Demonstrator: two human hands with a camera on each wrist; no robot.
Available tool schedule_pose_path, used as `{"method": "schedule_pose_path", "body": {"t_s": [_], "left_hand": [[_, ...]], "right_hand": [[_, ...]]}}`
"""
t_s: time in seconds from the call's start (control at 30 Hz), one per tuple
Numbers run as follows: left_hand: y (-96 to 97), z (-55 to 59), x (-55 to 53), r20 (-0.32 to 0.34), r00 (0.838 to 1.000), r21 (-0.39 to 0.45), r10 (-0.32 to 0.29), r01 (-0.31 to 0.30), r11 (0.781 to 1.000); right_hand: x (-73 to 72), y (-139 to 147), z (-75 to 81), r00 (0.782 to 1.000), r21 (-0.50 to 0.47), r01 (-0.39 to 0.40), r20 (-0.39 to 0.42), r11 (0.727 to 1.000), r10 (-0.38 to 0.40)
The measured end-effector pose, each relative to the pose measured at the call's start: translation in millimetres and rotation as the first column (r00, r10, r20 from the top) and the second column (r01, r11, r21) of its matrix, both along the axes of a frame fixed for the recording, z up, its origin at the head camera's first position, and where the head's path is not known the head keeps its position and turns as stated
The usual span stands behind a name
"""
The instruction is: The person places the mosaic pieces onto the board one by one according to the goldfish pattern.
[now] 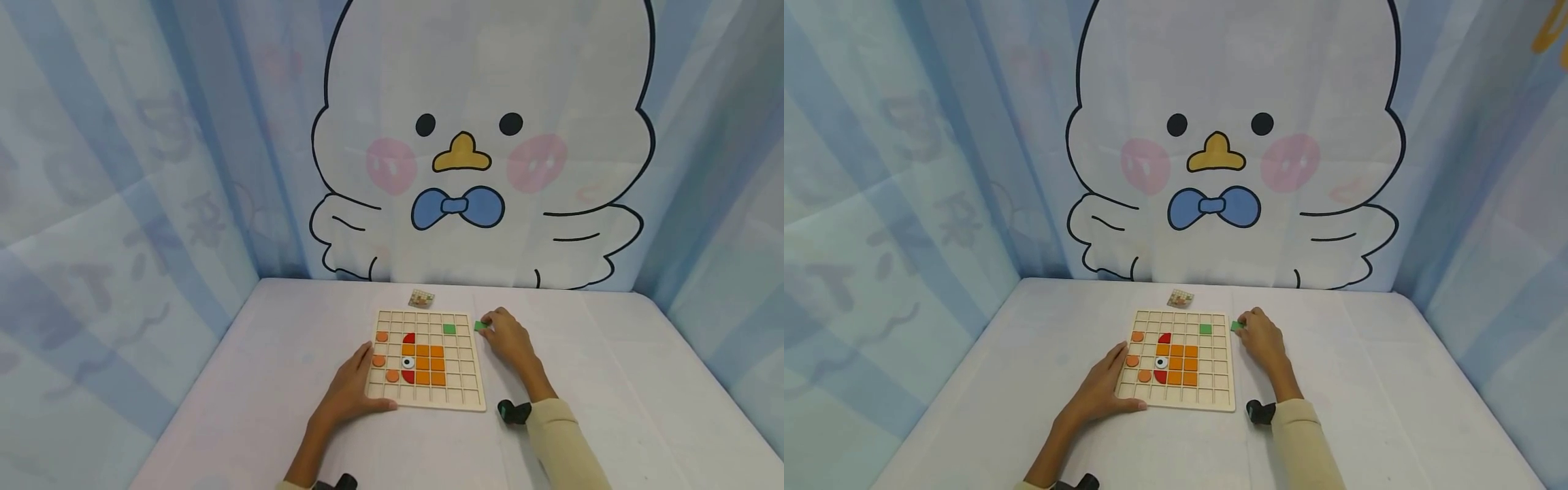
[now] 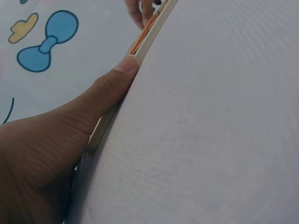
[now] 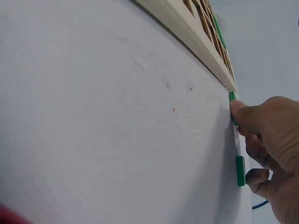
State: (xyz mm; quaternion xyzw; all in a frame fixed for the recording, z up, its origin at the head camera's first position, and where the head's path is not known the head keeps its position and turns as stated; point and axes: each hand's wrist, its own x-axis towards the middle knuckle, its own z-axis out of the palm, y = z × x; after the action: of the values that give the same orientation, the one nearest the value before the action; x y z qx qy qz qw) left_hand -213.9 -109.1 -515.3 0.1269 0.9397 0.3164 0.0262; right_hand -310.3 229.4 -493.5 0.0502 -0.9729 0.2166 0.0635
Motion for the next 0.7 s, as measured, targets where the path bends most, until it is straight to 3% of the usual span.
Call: {"method": "schedule_pose_path", "body": {"t_s": [0.27,0.5,0.7], "left_hand": [[0.5,-0.9,1.5,0.011,1.000,0.003,0.004,-0.004,1.000],[0.4,1.1,0.5,0.003,1.000,0.009,0.004,-0.004,1.000],[0.4,0.3,-0.5,0.002,1.000,0.005,0.012,-0.012,1.000]], "right_hand": [[0.9,5.8,-3.5,1.000,-0.034,-0.020,0.002,0.999,0.020],[-0.4,6.4,0.6,0.990,-0.163,-0.139,-0.011,0.977,0.139],[1.7,-1.1,3.5,0.973,-0.184,-0.226,0.005,0.956,0.231]]}}
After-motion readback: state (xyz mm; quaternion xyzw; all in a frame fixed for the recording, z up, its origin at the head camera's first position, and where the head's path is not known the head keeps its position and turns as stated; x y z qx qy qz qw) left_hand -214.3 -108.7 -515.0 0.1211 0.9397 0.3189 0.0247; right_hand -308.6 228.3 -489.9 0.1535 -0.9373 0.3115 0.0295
